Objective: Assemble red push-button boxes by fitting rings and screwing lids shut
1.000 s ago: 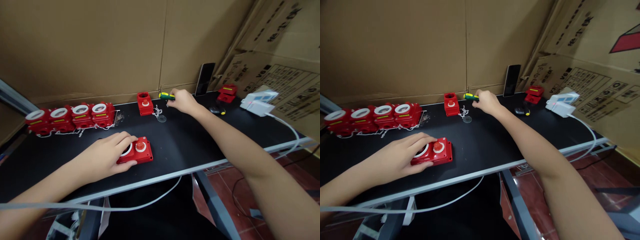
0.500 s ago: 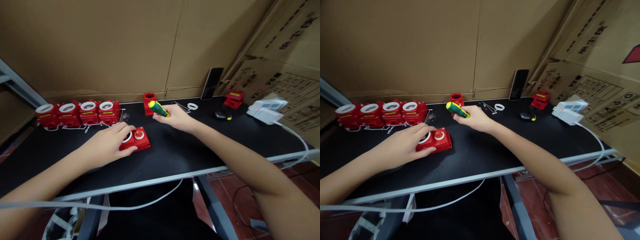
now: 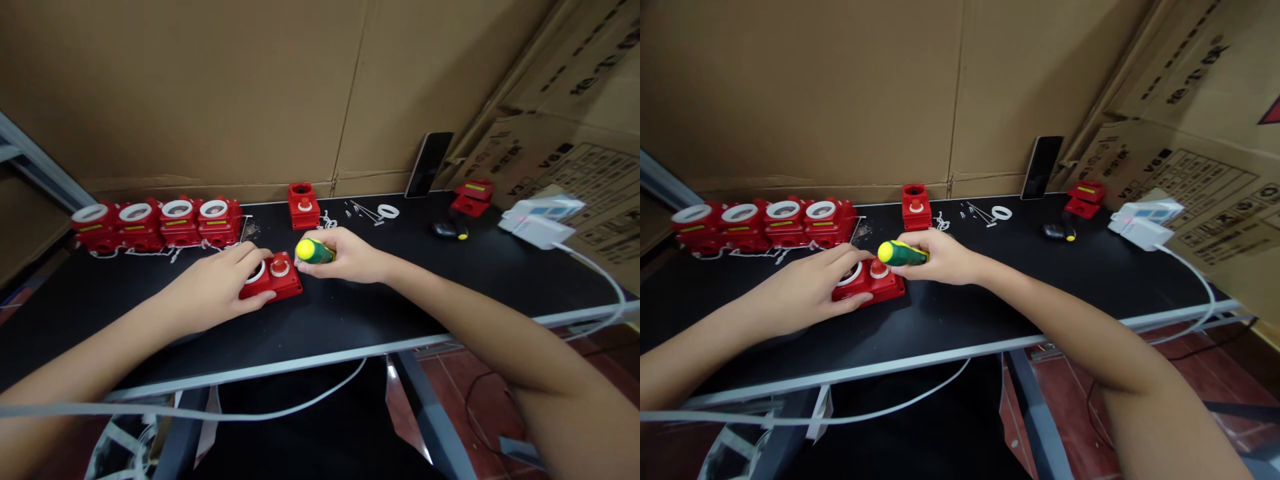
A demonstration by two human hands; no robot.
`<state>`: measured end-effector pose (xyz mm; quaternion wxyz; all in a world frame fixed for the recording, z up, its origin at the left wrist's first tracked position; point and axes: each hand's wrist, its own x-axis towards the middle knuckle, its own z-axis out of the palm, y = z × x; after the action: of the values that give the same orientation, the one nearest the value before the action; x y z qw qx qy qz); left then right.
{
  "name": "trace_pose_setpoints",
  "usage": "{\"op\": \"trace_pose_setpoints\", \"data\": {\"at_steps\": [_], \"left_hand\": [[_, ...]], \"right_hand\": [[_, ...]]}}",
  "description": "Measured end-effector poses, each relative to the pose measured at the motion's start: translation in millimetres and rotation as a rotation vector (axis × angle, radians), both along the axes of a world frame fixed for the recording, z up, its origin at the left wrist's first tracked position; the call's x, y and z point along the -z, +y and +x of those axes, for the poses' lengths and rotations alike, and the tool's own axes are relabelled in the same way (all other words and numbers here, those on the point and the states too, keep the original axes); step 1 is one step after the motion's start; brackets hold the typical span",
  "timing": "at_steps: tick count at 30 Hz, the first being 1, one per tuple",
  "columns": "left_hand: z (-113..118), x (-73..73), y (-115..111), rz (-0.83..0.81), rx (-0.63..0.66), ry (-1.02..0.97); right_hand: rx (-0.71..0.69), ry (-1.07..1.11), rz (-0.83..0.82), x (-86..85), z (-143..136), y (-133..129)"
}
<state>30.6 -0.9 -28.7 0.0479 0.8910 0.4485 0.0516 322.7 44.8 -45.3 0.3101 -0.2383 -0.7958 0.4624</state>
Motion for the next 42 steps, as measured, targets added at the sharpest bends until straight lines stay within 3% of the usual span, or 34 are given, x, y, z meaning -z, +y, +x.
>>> {"op": "trace_pose_setpoints", "data": {"at_steps": [4, 24, 32, 36, 42], "left_hand": [[0, 0.2, 0, -0.001, 0.007, 0.001], [-1, 0.1, 0, -0.007, 0.014, -0.018], [-1, 0.4, 0, 0.011, 0.004, 0.021], [-2, 1.6, 1, 0.01, 0.0, 0.013], [-3, 2.5, 1, -0.009, 0.004, -0.015]], "right_hand": [[-0.072, -0.016, -0.009, 4.0, 0, 0], [-0.077, -0.051, -0.016, 17.2, -6, 9], [-0.102, -0.094, -0.011, 12.6, 0, 8], [-0.014, -0.137, 0.074, 6.8, 7, 8], [0.295, 0.003, 0.405, -4.5, 9, 2]]}}
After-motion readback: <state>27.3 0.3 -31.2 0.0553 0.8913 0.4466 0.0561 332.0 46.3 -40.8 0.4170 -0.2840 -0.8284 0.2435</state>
